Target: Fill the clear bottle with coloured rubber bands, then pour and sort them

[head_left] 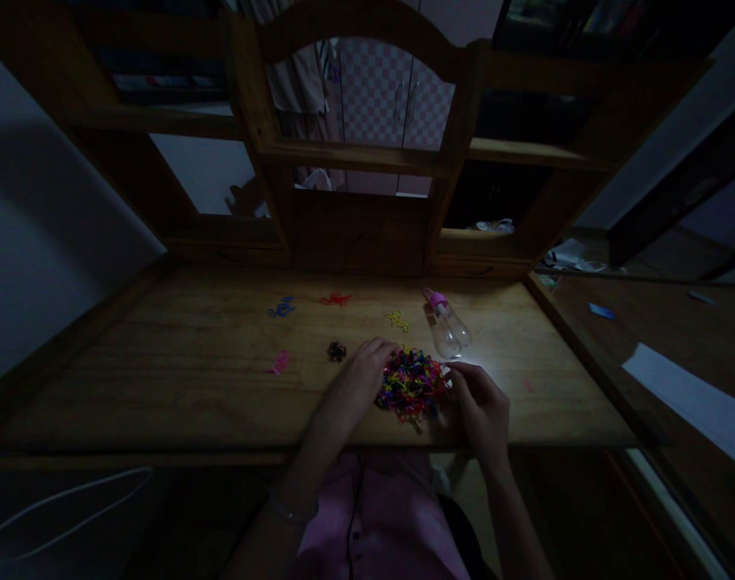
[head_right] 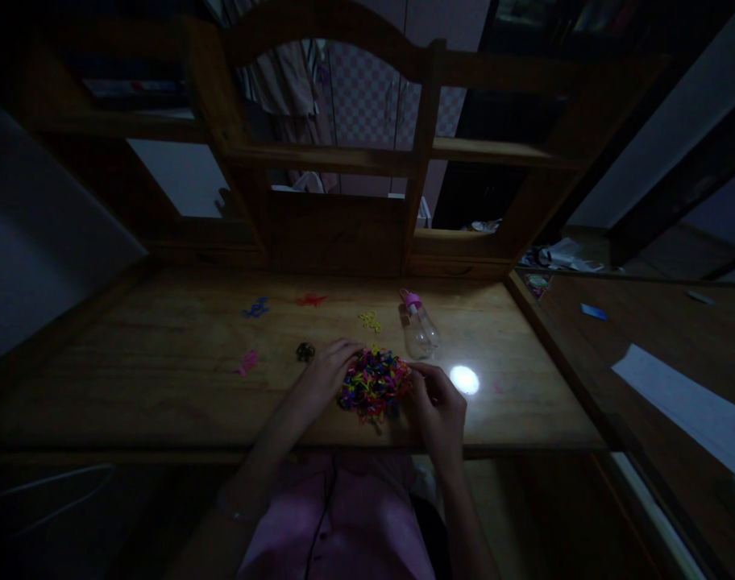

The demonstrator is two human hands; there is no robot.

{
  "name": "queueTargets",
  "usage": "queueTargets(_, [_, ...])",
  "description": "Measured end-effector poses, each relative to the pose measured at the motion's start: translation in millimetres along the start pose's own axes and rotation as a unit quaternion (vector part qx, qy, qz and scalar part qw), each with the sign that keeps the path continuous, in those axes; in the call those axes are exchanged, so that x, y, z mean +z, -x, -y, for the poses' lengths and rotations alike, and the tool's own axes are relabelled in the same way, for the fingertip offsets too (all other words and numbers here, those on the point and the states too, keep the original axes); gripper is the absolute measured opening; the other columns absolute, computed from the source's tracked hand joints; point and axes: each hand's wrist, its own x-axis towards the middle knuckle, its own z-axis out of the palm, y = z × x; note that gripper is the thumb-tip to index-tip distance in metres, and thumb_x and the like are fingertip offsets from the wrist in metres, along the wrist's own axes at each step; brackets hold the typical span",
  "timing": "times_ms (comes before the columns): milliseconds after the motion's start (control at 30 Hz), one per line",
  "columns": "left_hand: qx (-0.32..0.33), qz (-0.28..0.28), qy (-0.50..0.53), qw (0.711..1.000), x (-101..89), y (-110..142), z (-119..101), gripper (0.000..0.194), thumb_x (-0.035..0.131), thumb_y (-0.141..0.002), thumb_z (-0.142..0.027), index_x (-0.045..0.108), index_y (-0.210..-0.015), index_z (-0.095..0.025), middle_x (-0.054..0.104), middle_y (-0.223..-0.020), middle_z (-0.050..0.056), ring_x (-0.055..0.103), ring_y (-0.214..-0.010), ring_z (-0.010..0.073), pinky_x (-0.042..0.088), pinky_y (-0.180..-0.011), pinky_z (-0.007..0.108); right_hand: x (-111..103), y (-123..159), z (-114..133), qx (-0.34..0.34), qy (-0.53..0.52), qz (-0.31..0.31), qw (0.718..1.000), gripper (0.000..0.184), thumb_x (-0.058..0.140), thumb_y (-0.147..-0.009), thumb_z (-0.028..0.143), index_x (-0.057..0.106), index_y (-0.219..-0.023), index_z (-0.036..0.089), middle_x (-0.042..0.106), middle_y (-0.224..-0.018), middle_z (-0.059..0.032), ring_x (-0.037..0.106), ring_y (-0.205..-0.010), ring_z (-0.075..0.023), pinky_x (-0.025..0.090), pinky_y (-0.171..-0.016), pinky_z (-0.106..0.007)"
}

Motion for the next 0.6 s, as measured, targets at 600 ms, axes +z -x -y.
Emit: queueTargets(600, [-0.009,-0.016,-0.020,1.000,-6.2,-11,-9,0.016,0.050,-0.095,-0.019,0.066,-0.097,-0.020,0.065,-0.098,0.005,0.060,-0.098,0.0202,0.049,-0.090,0.035,-1,0,-2,0.018,-0.020,-0.011,1.000,0.018,0.060,-0.089,0.032,0.071,-0.097,0.020,0.071,-0.089,-0.0038,0.066,-0.080,-0.0193,0.052,-0.073,-0.029])
